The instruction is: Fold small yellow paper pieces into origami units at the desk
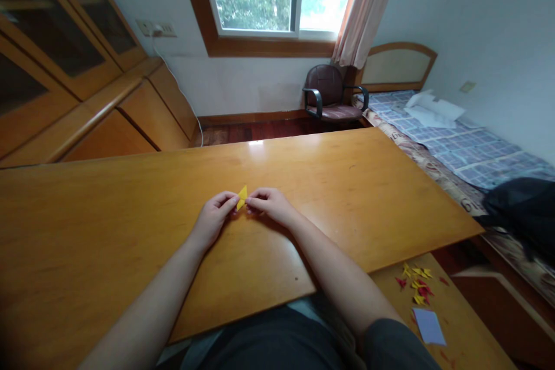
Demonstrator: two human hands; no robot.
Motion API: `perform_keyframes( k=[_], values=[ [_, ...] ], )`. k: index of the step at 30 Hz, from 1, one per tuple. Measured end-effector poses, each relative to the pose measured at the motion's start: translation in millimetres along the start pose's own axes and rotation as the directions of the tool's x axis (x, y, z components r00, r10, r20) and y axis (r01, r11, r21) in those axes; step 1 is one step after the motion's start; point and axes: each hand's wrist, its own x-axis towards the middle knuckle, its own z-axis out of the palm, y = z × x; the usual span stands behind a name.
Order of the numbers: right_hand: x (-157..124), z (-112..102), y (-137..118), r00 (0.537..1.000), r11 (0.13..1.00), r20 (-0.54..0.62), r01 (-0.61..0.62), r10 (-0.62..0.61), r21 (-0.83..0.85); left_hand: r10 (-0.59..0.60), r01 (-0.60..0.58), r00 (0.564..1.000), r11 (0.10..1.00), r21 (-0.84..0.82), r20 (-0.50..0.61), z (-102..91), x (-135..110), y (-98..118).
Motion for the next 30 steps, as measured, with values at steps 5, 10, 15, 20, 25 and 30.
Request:
perform_keyframes(
  k=[5, 10, 15, 20, 25, 30],
  values=[
    [1.2, -2.6, 3.9, 0.999, 0.999, -0.009, 0.032, -0.032, -0.044, -0.038, 0.037, 0.999, 0.998, -0.055, -0.014, -0.2, -0.3, -0.8],
    [3.7, -4.8, 9.3, 0.984, 0.985, -0.058, 0.17, -0.17, -0.015, -0.081, 0.08, 0.997, 0.987, -0.138, -0.001, -1.0, 0.6, -5.5],
    [2.0, -4.3, 7.7, 0.968, 0.962, -0.077, 0.225, -0.238, -0.155, -0.1, 0.102, 0.995, 0.99, -0.096, 0.033, -0.3, -0.1, -0.9],
    [0.4, -5.7, 5.9, 0.963, 0.946, -0.036, 0.255, -0.267, -0.203, -0.093, 0.098, 0.994, 0.993, -0.072, 0.065, 0.6, -0.6, 1.9],
    [0.8, -7.4, 5.6, 0.94, 0.904, 0.01, 0.332, -0.341, -0.27, -0.08, 0.083, 0.995, 0.995, -0.047, 0.064, 0.9, -0.5, 2.7],
    [0.1, -7.4, 4.2, 0.946, 0.913, 0.01, 0.315, -0.323, -0.258, -0.087, 0.09, 0.993, 0.995, -0.043, 0.077, -0.7, 0.9, -0.3]
  ],
)
